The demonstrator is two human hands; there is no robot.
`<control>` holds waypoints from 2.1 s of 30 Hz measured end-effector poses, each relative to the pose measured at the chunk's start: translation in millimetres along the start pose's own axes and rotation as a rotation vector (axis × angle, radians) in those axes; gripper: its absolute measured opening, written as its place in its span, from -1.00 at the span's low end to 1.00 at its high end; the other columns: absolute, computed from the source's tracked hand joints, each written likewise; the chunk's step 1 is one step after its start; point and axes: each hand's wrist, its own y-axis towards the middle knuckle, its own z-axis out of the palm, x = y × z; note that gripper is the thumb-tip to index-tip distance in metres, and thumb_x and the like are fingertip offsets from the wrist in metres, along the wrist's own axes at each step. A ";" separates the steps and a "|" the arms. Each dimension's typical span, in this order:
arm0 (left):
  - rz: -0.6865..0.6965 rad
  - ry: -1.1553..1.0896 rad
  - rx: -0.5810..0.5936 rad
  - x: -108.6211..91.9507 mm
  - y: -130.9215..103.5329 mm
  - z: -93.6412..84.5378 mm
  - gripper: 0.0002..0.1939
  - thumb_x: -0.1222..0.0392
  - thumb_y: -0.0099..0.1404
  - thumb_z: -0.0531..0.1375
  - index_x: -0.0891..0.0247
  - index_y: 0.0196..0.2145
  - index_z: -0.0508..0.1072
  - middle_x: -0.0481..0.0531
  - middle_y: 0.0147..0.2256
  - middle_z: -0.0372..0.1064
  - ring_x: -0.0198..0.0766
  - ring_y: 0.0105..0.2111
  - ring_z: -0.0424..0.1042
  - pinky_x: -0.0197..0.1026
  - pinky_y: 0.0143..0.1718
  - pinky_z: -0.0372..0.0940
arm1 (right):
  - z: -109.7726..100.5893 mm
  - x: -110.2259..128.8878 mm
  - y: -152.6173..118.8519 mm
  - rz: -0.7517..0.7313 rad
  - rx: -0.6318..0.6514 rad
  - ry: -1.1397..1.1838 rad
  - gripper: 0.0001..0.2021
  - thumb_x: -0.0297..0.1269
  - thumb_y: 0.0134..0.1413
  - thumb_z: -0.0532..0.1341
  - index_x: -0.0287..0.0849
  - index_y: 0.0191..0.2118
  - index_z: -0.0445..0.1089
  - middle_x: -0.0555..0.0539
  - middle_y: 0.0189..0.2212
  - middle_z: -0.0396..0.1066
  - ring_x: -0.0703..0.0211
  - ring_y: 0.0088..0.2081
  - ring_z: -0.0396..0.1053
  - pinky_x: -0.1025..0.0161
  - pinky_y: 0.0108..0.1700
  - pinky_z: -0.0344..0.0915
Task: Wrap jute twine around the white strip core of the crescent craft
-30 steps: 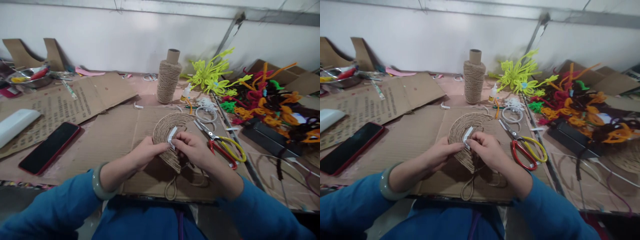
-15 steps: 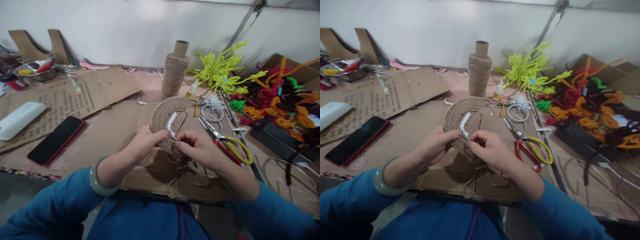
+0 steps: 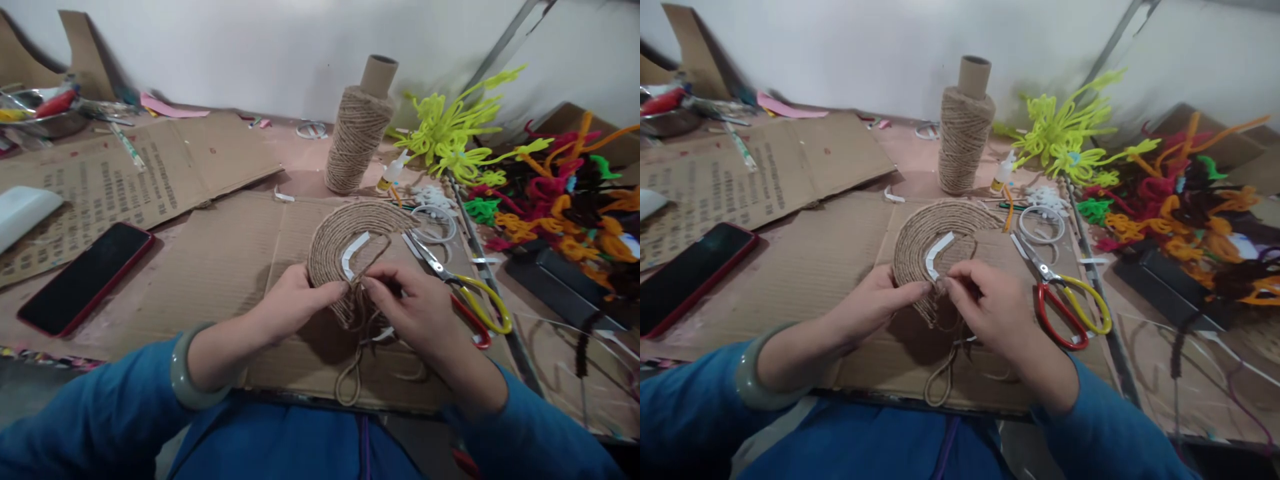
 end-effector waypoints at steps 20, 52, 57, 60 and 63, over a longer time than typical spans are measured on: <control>0.073 0.066 -0.003 4.8 -1.4 2.7 -0.85 0.22 0.16 0.25 0.38 -0.33 0.50 0.02 -0.38 0.49 -0.32 -0.36 0.41 -0.27 -0.25 0.32 | 9.3 -7.0 -3.0 -0.090 0.007 -0.031 -0.92 -0.36 0.14 0.18 -0.17 -0.36 0.40 0.01 -0.51 0.46 0.28 -0.47 0.41 0.36 -0.43 0.30; 0.079 -0.179 -0.088 8.6 1.8 2.9 -0.86 0.25 0.14 0.27 0.34 -0.31 0.51 0.04 -0.31 0.53 -0.22 -0.25 0.45 -0.14 -0.09 0.30 | 9.7 -3.0 -6.5 -0.187 -0.009 0.009 -0.82 -0.52 0.12 0.15 -0.15 -0.22 0.43 -0.01 -0.38 0.53 0.29 -0.35 0.48 0.37 -0.29 0.41; 0.059 -0.208 -0.031 8.5 0.8 4.1 -0.88 0.27 0.14 0.24 0.34 -0.34 0.53 0.03 -0.40 0.51 -0.25 -0.36 0.44 -0.16 -0.20 0.31 | 10.4 -1.1 -8.5 -0.160 -0.016 -0.010 -0.83 -0.49 0.14 0.15 -0.14 -0.19 0.43 -0.02 -0.36 0.53 0.26 -0.35 0.49 0.32 -0.30 0.42; 0.061 -0.161 0.001 9.3 -0.8 3.1 -0.90 0.28 0.16 0.22 0.34 -0.36 0.53 0.01 -0.45 0.47 -0.28 -0.41 0.39 -0.20 -0.27 0.30 | 9.8 -1.9 -9.2 -0.149 -0.022 0.002 -0.84 -0.48 0.15 0.15 -0.14 -0.20 0.42 -0.02 -0.37 0.53 0.27 -0.34 0.48 0.33 -0.30 0.41; 0.096 -0.076 0.021 10.5 -1.5 1.0 -0.92 0.29 0.19 0.20 0.34 -0.40 0.50 -0.02 -0.46 0.42 -0.32 -0.41 0.35 -0.23 -0.28 0.27 | 9.1 -2.4 -8.9 -0.149 -0.009 0.009 -0.82 -0.49 0.15 0.14 -0.14 -0.19 0.42 -0.02 -0.38 0.52 0.26 -0.36 0.47 0.34 -0.32 0.39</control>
